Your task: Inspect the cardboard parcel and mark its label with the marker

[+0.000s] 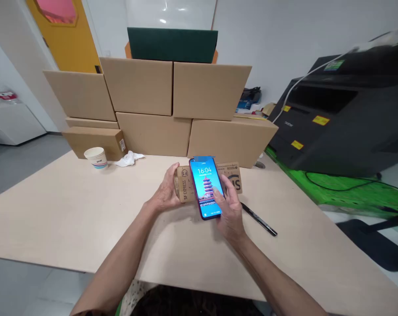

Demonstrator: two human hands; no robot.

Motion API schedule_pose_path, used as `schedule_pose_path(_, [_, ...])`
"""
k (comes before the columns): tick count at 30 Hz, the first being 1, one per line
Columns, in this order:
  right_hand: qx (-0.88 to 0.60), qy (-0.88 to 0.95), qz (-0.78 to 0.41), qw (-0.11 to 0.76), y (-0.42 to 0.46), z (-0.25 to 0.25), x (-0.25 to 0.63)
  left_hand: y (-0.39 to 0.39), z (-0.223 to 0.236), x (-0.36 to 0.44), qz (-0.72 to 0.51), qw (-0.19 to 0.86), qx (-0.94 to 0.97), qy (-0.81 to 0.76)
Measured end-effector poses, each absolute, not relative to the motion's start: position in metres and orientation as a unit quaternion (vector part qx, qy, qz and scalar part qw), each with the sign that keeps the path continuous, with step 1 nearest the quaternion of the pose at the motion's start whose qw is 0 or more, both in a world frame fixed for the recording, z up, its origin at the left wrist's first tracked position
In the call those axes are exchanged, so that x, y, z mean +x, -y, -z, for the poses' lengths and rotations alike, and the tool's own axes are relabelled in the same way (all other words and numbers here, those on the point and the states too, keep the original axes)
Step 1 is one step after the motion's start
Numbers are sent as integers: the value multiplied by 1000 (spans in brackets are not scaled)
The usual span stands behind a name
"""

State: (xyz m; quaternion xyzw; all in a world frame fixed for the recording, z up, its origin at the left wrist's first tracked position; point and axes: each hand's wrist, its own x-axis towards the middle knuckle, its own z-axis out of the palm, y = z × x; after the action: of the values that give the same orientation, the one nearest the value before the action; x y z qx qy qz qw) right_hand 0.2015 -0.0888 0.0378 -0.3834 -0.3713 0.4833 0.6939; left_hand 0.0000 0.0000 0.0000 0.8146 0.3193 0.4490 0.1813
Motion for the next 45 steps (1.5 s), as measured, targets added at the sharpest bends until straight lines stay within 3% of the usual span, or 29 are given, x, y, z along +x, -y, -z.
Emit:
schedule_pose_path(5, [-411,332,-471,707,94,-41,219,-1,-2,-1,-442,177,823,-310])
schedule_pose_path(16, [-485,275,-308,770,66,-33,338,-1,-1,-3,-444,171,822,-313])
schedule_pose_path(29, [-597,281,-314,682,9,35,396,3,-7,-2,-439,178,815,-335])
schedule_pose_path(37, [-643,328,-277,635,4,43,409,1,-3,-1,-460,182,806,-324])
schedule_pose_path(45, [-710,401,-225,534,11,41,425,-1,-2,-4,-441,152,825,-318])
